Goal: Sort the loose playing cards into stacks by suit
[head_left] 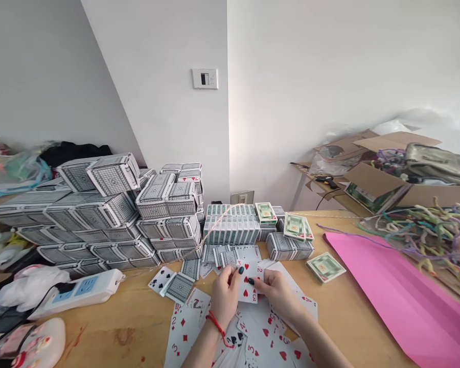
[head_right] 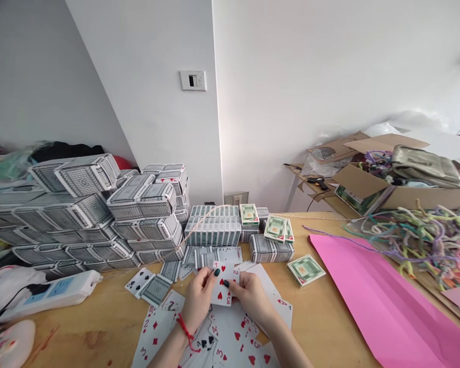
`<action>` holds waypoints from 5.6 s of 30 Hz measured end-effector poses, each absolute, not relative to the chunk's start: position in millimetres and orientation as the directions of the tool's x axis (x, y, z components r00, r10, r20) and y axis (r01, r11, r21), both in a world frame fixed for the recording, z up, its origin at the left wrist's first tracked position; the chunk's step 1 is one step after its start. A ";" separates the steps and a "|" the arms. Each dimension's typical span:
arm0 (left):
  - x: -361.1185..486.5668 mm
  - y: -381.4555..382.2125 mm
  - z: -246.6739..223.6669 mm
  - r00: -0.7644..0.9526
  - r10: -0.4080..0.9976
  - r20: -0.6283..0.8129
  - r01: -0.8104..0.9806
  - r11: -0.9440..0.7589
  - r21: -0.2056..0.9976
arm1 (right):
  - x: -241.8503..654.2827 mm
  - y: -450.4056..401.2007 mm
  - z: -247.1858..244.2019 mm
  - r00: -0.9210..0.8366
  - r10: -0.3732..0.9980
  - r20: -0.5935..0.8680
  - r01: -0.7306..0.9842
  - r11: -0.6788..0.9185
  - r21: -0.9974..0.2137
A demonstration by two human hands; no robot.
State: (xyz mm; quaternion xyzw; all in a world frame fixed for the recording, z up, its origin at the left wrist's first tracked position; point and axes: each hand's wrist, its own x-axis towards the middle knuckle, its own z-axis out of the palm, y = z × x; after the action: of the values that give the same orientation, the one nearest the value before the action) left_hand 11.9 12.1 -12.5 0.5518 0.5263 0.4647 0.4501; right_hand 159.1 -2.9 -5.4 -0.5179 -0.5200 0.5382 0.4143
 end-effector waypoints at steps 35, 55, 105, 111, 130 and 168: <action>11.4 10.4 -8.1 0.089 0.988 0.128 0.168 -0.141 0.976 | 158.5 -3.2 -10.4 -0.159 0.968 -0.194 -0.091 -0.210 -0.973; 13.0 13.4 -18.3 0.153 0.986 0.067 0.199 -0.098 0.975 | 162.0 4.5 -17.6 -0.035 0.987 -0.156 -0.056 -0.158 -0.986; 6.3 16.4 -21.2 0.103 0.944 0.315 0.513 -0.321 0.796 | 156.6 1.0 -11.6 0.023 0.996 -0.082 0.034 -0.082 -0.996; 10.3 12.1 -18.5 0.118 0.917 0.381 0.573 -0.376 0.728 | 155.2 -1.5 -20.4 0.139 0.990 0.016 0.303 -0.027 -0.953; 8.4 14.7 -17.4 0.102 0.929 0.357 0.504 -0.357 0.786 | 157.8 -0.5 -4.8 0.052 0.995 -0.083 0.132 -0.089 -0.987; 4.1 11.5 -11.7 0.213 0.914 0.345 0.461 -0.405 0.790 | 167.2 0.8 -6.7 -0.085 0.956 -0.282 -0.283 -0.294 -0.913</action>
State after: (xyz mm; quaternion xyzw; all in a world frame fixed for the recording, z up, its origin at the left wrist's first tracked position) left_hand 4.1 11.5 -11.7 0.7291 0.4715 0.4136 0.2740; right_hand 167.2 0.8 -6.7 -0.4778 -0.3519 0.6472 0.4786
